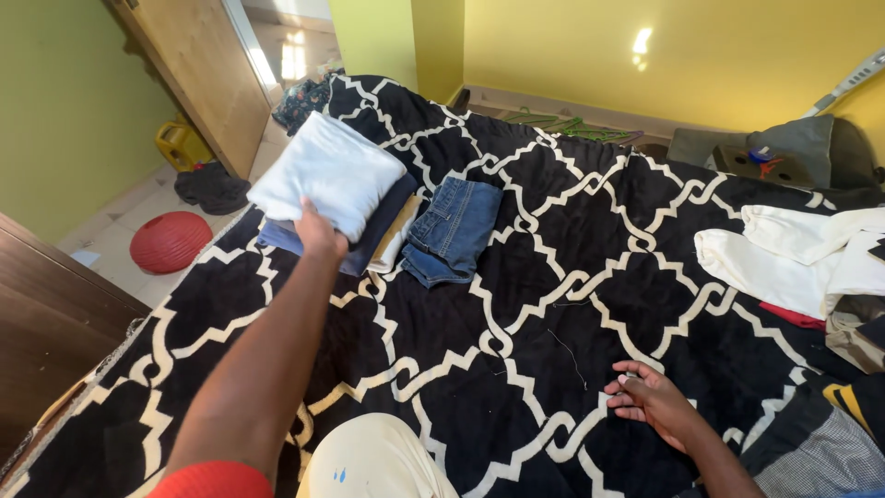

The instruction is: Folding various items of clothing and stacking them on a bed

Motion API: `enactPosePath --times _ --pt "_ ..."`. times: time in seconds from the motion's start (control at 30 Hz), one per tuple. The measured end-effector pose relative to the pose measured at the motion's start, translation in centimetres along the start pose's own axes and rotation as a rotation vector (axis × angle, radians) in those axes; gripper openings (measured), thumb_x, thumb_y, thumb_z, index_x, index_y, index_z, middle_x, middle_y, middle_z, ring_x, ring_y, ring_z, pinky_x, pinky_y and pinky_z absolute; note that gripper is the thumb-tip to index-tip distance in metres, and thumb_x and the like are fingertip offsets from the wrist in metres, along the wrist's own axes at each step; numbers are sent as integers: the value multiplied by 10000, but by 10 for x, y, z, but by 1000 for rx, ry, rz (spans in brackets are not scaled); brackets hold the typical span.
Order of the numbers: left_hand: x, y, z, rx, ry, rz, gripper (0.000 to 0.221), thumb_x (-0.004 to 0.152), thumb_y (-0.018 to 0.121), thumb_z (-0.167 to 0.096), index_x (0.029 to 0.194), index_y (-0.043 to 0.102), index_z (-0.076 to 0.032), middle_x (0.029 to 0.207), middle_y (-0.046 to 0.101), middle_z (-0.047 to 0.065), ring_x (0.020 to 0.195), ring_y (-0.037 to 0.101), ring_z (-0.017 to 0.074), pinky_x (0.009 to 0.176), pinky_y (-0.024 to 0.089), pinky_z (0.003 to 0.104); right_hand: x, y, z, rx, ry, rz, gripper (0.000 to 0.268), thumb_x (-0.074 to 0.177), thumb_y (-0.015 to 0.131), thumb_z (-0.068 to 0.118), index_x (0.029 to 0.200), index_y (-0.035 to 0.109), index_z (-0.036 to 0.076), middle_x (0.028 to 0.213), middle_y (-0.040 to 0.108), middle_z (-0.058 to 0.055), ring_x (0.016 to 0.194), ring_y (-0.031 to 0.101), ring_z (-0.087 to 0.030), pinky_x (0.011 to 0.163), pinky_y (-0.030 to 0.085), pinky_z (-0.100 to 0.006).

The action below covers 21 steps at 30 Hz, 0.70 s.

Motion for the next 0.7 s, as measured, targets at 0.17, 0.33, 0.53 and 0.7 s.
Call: enactPosePath --times 0.17,0.33,0.53,0.7 --pt "51 -20 24 -63 101 29 577 946 496 -98 1462 243 -148 1441 456 199 1248 561 374 1003 537 516 -6 3 4 -8 -3 -9 393 996 572 107 1370 573 -11 1052 692 -297 884 678 -361 785 565 -452" --pt "-35 -38 -23 126 244 58 725 984 343 93 1634 123 -140 1638 309 196 1496 380 354 1245 325 524 -5 3 3 -21 -8 -16 389 1003 556 88 1376 570 -19 1066 698 -307 886 680 -357 781 570 -448" --pt "-23 -32 -43 627 1298 92 648 879 588 168 1474 392 1 1496 457 218 1410 452 378 1218 329 475 -5 5 3 -24 -4 -12 408 972 600 111 1364 574 2 1039 705 -264 875 681 -335 808 571 -455" --pt "37 58 -25 1818 1088 413 881 788 579 -729 1546 409 -314 1690 198 113 1557 60 396 1106 115 806 13 -6 -13 1 -18 -19 349 980 607 129 1300 596 -10 998 705 -271 830 696 -346 745 576 -449"
Point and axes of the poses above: each hand's wrist, its own x-axis towards the middle knuckle, its own y-axis out of the palm, z = x × y, the point moved 1 cm from there along x, towards the middle knuckle
